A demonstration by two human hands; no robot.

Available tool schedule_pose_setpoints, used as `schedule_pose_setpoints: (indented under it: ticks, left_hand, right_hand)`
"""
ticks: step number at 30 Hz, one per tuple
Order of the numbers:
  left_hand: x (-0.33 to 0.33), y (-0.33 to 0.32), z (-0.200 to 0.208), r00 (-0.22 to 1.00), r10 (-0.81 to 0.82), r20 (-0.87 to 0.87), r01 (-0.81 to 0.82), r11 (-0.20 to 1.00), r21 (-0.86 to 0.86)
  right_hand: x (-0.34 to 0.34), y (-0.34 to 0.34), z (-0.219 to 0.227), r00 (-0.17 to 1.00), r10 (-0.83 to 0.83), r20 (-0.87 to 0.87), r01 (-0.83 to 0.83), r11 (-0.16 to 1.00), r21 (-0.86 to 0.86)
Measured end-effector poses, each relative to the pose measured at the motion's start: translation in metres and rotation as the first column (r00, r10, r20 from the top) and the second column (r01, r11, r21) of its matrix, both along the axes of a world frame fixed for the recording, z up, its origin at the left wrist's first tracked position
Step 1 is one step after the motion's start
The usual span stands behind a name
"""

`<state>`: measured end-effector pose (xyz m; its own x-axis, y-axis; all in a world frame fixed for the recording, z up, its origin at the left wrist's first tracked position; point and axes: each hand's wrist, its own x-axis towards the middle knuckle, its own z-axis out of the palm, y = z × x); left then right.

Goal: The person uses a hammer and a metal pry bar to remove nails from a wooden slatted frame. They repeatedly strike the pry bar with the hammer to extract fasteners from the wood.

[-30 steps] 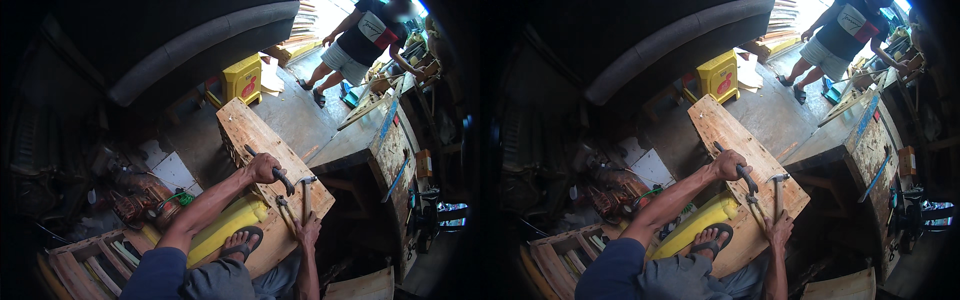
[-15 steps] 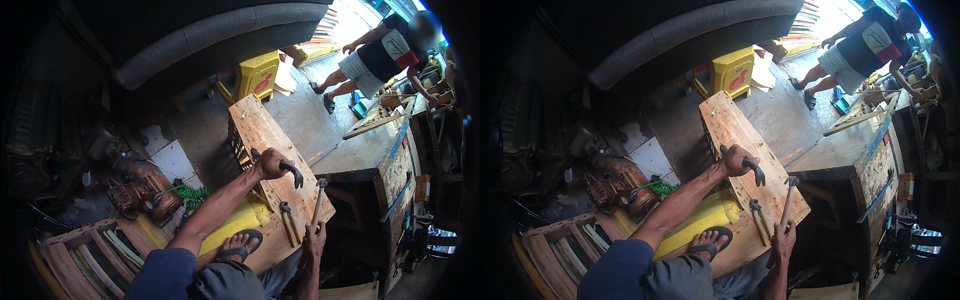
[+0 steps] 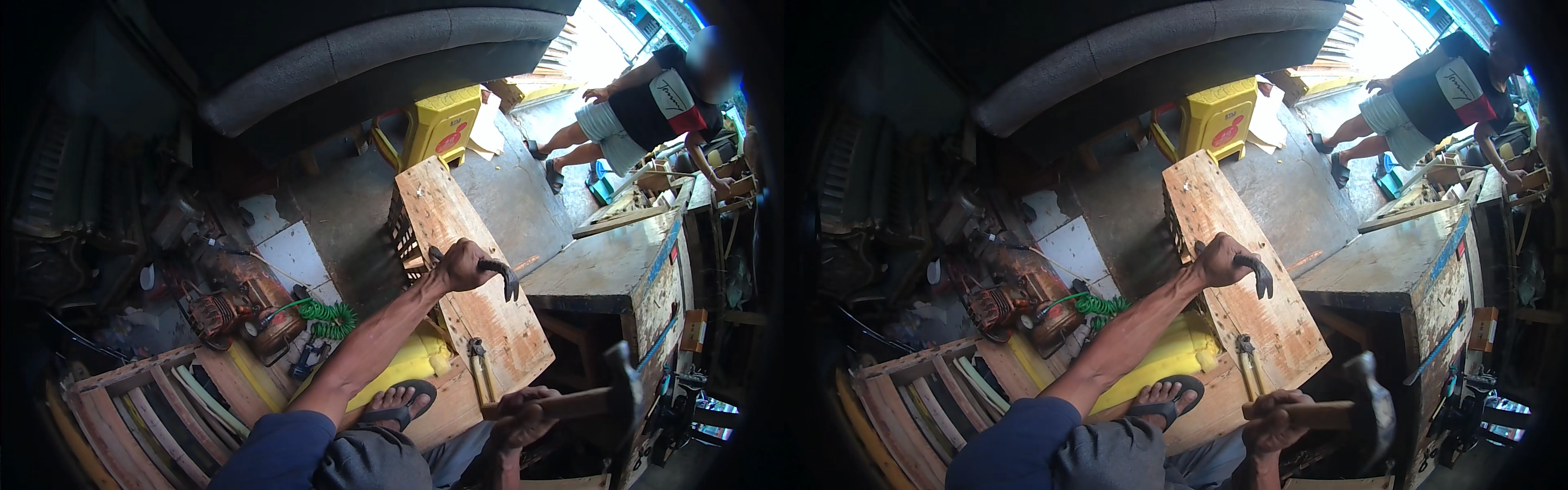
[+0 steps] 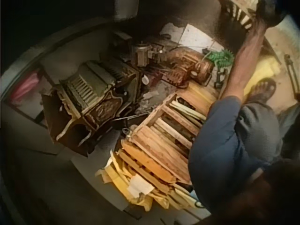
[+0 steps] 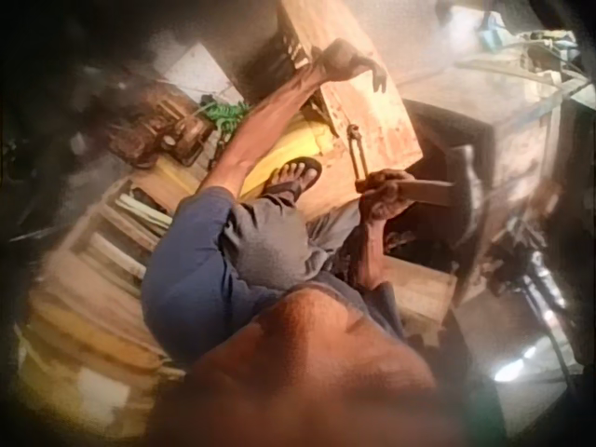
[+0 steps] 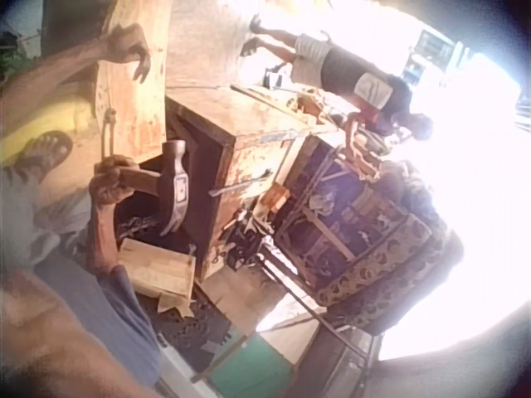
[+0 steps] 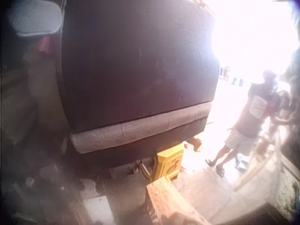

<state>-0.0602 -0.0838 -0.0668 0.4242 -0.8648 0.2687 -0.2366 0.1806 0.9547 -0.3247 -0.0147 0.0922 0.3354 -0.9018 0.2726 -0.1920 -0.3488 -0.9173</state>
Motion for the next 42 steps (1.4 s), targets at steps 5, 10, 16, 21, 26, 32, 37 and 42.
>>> schedule_pose_setpoints:
  ticks: [5,10,16,21,26,32,37,42]
  left_hand:
    - [0.000,-0.002,0.001,1.000,-0.004,0.024,0.004,1.000,0.019]
    - [-0.002,-0.005,-0.004,0.998,-0.048,0.048,0.047,0.999,0.018]
    - [-0.002,-0.001,0.001,0.993,-0.064,0.099,0.058,0.996,0.068]
    - [-0.002,0.002,0.002,0.979,-0.071,0.193,0.055,0.995,0.085]
    - [-0.012,0.013,0.008,0.975,-0.076,0.209,0.057,0.994,0.097]
    - [-0.012,0.016,0.008,0.964,-0.052,0.262,0.021,0.993,0.120]
    - [-0.021,0.028,0.009,0.959,-0.013,0.284,-0.002,0.999,0.053]
    - [-0.033,0.049,-0.008,0.866,-0.184,0.464,0.169,0.983,0.075]
  right_hand:
    - [0.010,-0.010,0.030,0.949,0.135,-0.285,-0.012,0.919,0.393]
    - [0.000,-0.006,-0.016,0.766,0.167,-0.621,-0.108,0.985,0.132]
    - [-0.004,0.021,-0.012,0.995,-0.072,0.076,0.061,0.988,0.139]
    - [-0.005,0.016,0.020,0.965,0.020,-0.261,0.110,0.873,0.475]
    - [-0.018,0.013,-0.022,0.816,0.082,-0.572,0.050,0.976,0.212]
    - [-0.037,0.029,-0.007,0.877,0.115,-0.466,0.088,0.916,0.391]
    - [-0.036,0.044,-0.004,0.886,0.166,-0.432,0.040,0.903,0.428]
    - [-0.037,0.037,0.006,0.920,0.122,-0.372,0.018,0.936,0.352]
